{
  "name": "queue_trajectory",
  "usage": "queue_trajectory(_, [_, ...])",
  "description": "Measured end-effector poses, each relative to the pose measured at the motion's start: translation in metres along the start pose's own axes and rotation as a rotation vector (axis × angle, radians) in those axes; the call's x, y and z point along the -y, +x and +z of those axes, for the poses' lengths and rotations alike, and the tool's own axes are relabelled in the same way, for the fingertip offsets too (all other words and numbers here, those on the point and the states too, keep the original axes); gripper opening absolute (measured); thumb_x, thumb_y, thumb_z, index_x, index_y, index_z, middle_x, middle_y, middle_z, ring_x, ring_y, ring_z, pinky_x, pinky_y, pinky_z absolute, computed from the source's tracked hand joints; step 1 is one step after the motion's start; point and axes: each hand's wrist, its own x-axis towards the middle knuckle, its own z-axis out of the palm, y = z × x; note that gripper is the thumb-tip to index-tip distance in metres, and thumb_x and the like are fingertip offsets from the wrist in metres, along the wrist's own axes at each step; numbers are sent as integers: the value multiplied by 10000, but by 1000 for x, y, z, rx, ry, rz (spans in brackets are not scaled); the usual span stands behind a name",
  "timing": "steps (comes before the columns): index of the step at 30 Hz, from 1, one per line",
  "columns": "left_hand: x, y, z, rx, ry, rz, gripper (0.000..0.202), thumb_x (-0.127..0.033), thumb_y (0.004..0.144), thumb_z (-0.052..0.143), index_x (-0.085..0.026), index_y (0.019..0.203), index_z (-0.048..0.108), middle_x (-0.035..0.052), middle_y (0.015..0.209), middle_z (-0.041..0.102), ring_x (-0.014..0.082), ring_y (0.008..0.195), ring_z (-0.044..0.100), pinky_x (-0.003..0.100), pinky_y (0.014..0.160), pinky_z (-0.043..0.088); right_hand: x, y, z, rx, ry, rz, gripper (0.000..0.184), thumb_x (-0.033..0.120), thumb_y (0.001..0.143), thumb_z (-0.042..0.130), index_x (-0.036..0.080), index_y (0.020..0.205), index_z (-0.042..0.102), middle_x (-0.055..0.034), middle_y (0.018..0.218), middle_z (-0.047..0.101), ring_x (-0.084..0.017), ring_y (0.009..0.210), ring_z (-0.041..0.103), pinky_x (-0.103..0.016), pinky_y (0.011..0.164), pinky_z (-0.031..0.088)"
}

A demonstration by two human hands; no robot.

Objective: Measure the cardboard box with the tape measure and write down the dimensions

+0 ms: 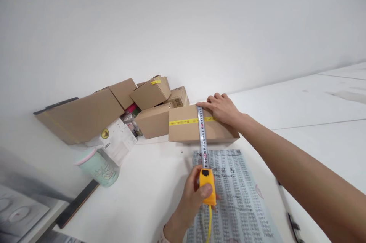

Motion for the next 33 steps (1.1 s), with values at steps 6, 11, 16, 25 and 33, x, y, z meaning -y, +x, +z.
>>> queue_trajectory(6, [-3, 2, -9, 30, -14, -21, 644, -568, 689, 812, -208, 1131, 513, 26, 973, 547, 162, 680, 671, 244, 526, 528, -4, 2, 7, -14, 11, 20, 548, 178, 907, 404, 400, 1364, 607, -103, 1057, 674, -288, 889, 485, -417, 763, 322])
queue_trajectory(11, [1, 4, -15, 49, -30, -35, 657, -571, 687, 803, -231, 1168, 512, 58, 1123, 543, 170, 694, 694, 258, 535, 540, -5, -1, 7, -6, 47, 30, 563, 181, 895, 414, 402, 1378, 599, -109, 1081, 668, -296, 903, 483, -420, 751, 331])
queue_trajectory(16, [3, 5, -16, 55, -12, -30, 664, -566, 674, 819, -218, 1155, 523, 49, 1058, 546, 186, 712, 698, 259, 536, 547, -4, -3, 7, -15, 68, 40, 540, 204, 918, 388, 408, 1370, 602, -109, 1096, 667, -299, 913, 477, -424, 745, 333])
queue_trajectory(25, [1, -9, -30, 158, -186, 110, 773, -603, 624, 823, -269, 1255, 528, 121, 1252, 605, 224, 732, 736, 240, 511, 544, 18, -20, -10, -71, 33, 158, 568, 497, 1003, 255, 232, 1405, 557, -155, 1066, 682, -332, 965, 485, -461, 843, 349])
queue_trajectory(33, [5, -12, -24, 330, -252, -25, 775, -545, 581, 875, -275, 1215, 521, 108, 1174, 653, 230, 711, 742, 248, 514, 551, 62, -91, -11, -91, 18, 10, 387, 395, 1024, 342, 259, 1289, 589, -114, 1174, 658, -295, 1038, 505, -443, 882, 362])
